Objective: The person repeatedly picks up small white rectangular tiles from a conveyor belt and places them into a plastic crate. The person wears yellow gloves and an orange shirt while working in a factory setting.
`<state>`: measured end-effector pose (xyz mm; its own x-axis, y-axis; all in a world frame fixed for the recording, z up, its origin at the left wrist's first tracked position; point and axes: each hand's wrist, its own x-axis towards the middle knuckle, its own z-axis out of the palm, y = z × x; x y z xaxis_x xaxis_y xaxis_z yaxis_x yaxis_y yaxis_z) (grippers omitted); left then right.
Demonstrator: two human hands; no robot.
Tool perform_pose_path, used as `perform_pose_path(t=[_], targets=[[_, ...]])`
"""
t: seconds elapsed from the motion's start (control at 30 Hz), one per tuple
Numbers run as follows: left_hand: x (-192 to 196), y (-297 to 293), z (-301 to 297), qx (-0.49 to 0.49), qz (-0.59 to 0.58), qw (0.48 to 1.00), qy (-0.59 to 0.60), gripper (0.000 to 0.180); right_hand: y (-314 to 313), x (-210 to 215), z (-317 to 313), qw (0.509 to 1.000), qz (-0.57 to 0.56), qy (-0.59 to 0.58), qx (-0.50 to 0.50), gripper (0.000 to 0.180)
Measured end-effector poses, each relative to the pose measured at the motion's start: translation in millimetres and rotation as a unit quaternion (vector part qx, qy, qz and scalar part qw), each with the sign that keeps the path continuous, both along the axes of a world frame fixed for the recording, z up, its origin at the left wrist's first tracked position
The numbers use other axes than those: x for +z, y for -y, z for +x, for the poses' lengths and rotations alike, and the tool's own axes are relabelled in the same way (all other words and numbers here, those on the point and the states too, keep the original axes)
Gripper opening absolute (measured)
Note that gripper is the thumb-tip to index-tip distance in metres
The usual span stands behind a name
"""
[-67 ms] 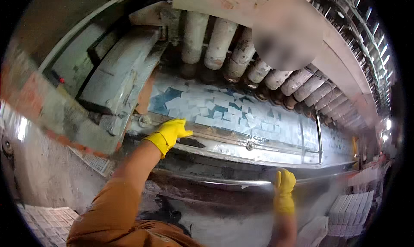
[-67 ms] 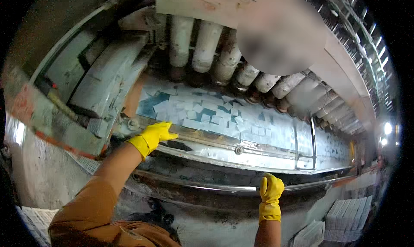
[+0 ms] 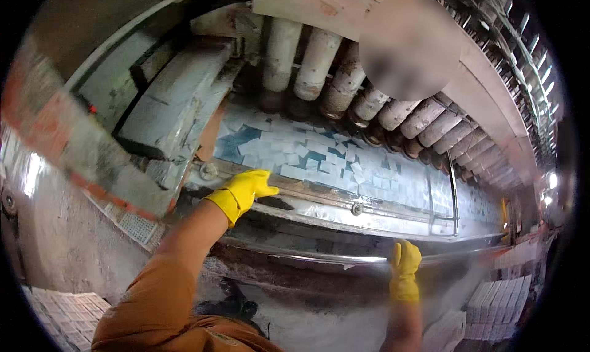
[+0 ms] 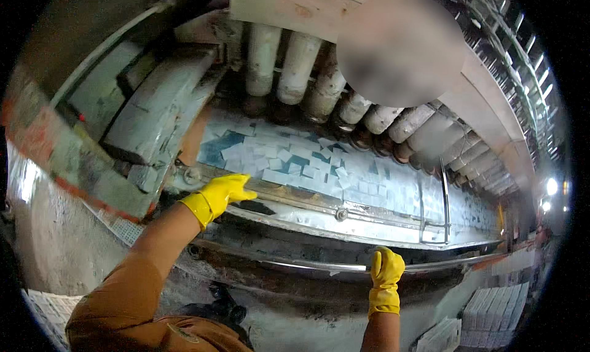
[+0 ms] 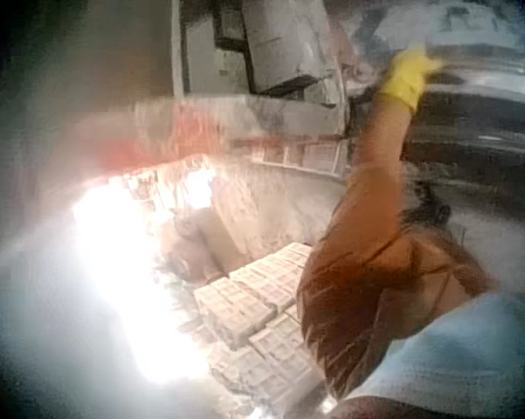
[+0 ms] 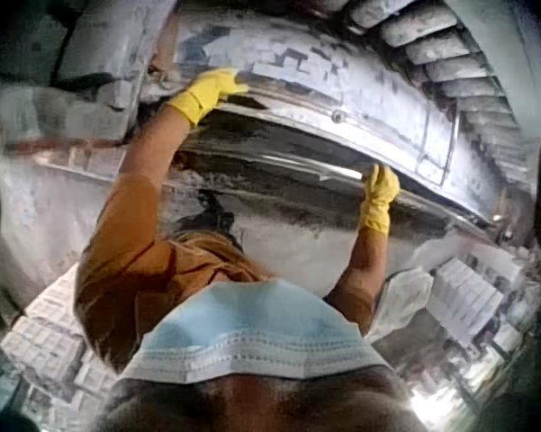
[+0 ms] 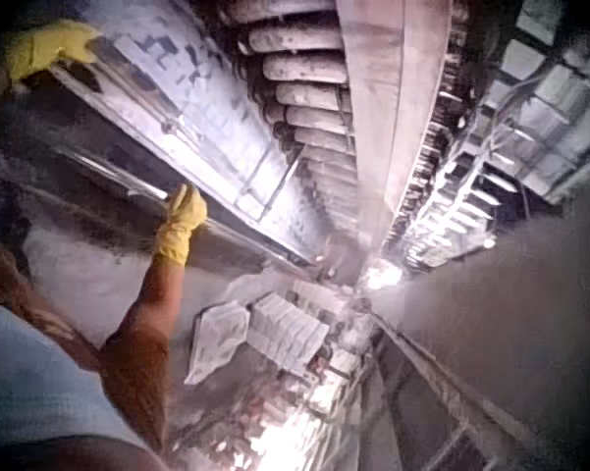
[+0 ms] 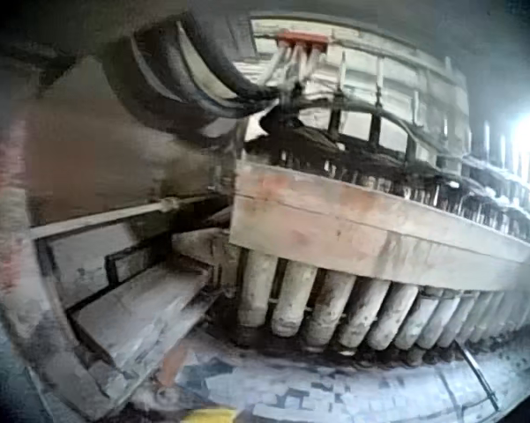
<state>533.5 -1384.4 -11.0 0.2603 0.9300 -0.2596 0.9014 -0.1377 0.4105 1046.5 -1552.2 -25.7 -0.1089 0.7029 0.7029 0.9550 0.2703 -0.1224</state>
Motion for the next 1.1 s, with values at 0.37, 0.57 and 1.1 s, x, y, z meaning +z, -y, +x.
perform_pose_path(t=[0.37, 0.57, 1.1], targets=[[72.4, 376.3, -117.5, -0.088, 0.392, 0.912, 0.086, 0.072, 38.6, 46.9, -76.4, 0.997, 0.056, 0.03, -0.041, 0.027], [-71.4, 608.0, -392.8, 0.262, -0.182, 0.944, -0.081, 0.059, 75.5, 78.4, -353.6, 0.996, 0.073, -0.042, -0.013, 0.027], [-20.2, 602.6, -907.8, 0.357, 0.046, 0.932, -0.041, 0.071, 99.6, 67.9, -627.6, 0.983, 0.007, -0.151, -0.106, 0.04]])
